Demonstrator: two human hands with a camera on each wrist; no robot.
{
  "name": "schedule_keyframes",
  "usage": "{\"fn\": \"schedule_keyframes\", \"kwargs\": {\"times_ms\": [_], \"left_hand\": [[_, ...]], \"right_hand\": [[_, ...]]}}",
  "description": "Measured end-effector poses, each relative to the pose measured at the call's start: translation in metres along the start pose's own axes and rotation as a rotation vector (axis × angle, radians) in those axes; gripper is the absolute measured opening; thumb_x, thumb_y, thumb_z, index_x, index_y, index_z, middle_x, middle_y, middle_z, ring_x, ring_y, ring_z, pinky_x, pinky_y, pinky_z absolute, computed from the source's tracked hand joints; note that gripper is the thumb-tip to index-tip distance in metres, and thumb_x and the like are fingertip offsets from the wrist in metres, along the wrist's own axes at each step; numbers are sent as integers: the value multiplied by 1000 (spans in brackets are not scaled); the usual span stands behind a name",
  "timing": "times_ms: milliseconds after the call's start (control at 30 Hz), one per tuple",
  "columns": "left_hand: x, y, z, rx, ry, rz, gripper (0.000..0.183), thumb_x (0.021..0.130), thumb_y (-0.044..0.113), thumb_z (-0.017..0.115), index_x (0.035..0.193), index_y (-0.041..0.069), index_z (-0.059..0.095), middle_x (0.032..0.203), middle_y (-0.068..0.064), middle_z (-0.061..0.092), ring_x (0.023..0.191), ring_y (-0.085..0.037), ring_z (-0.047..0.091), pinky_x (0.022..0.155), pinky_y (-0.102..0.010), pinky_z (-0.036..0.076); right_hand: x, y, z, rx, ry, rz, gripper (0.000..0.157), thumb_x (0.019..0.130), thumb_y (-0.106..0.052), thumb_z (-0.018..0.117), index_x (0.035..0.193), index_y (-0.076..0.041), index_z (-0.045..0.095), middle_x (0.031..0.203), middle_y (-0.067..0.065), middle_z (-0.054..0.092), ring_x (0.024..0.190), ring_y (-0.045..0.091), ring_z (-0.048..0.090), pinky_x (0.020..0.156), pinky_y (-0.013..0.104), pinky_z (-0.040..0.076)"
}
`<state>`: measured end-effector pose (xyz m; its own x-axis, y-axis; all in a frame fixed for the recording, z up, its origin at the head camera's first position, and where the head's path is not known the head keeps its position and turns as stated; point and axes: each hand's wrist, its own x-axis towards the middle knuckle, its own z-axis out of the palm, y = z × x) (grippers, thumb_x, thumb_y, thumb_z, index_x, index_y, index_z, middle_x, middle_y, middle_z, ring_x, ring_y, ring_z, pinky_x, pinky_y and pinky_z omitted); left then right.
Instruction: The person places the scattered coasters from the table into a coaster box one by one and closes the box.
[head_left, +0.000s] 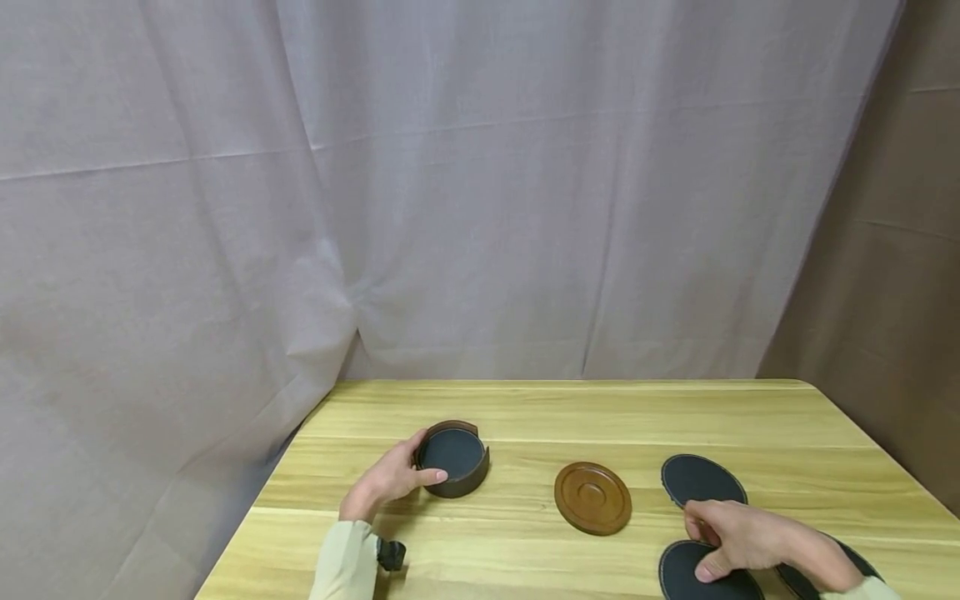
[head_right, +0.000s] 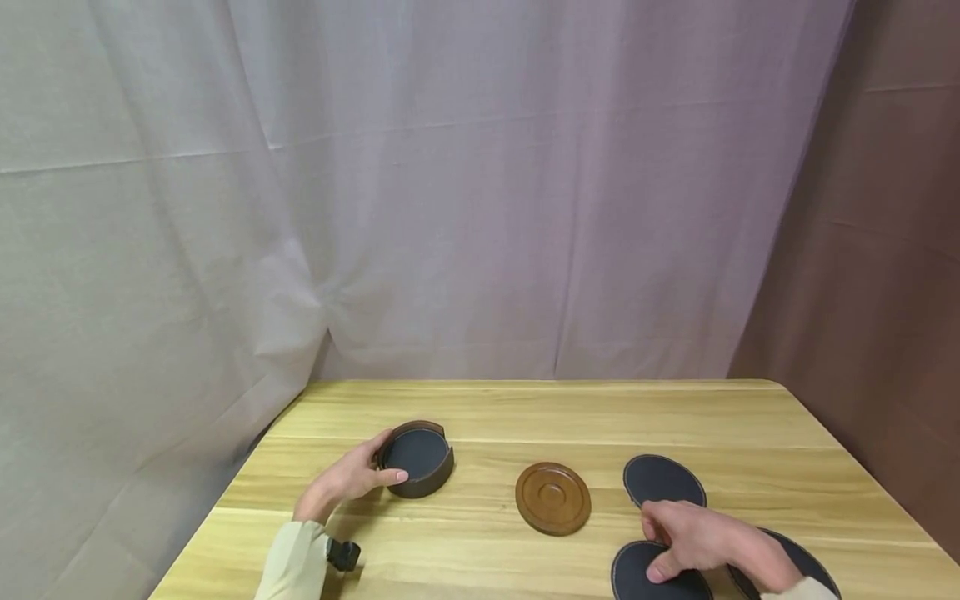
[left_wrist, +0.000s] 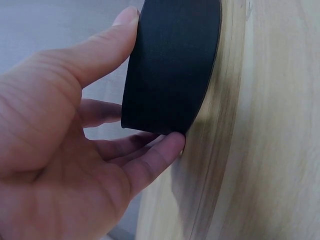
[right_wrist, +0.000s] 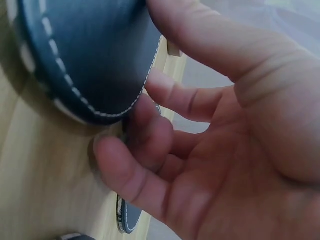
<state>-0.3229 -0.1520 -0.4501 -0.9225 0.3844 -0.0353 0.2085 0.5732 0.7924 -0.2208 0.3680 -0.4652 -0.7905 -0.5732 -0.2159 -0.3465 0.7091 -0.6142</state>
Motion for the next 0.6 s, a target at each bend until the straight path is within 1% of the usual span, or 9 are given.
{"fn": "schedule_keyframes", "kwargs": {"times_ms": [67, 133, 267, 433, 533, 600], "left_hand": [[0, 0, -1, -3, 2, 0, 93, 86, 32, 76, 155, 1, 21, 156, -25, 33, 145, -43, 29, 115, -59, 28], [0, 0, -1, 7, 0, -5, 94, 86, 32, 76, 156, 1, 21, 156, -24, 32, 145, -42, 29, 116, -59, 28], [0, 1, -2, 31, -2, -4, 93, 87, 33, 75, 156, 1, 20, 156, -25, 33, 144, -42, 31, 115, -59, 29], [1, 3, -1, 14, -15, 6, 95, 87, 34, 75, 156, 1, 20, 155, -25, 34, 143, -42, 33, 115, -58, 30], [1, 2, -1, 18, -10, 11, 95, 87, 34, 75, 156, 1, 20, 155, -26, 34, 143, -42, 33, 114, -59, 30], [1, 2, -1, 25, -6, 7, 95, 86, 34, 75, 156, 0, 21, 155, -26, 34, 143, -42, 33, 114, -59, 30]], "right_hand": [[-3, -15, -3, 33, -3, 3, 38, 80, -35, 80, 91, -12, 52, 75, -7, 48, 64, 0, 42, 53, 22, 32], [-6, -25, -4, 57, 11, 18, 37, 79, -31, 81, 90, -10, 52, 74, -6, 47, 64, 0, 42, 54, 21, 32], [-10, -36, -8, 53, 13, 22, 33, 81, -28, 80, 86, -9, 53, 71, -8, 44, 63, -1, 39, 54, 20, 30], [-12, -42, -13, 66, 8, -44, 33, 84, -28, 77, 84, -7, 52, 69, -13, 36, 60, -3, 35, 51, 22, 25], [-10, -48, -17, 53, 17, -97, 34, 84, -29, 77, 84, -7, 51, 69, -15, 34, 60, -4, 33, 50, 23, 24], [-7, -53, -18, 59, 6, -115, 34, 85, -28, 76, 84, -6, 50, 70, -16, 34, 61, -5, 33, 51, 23, 24]]}}
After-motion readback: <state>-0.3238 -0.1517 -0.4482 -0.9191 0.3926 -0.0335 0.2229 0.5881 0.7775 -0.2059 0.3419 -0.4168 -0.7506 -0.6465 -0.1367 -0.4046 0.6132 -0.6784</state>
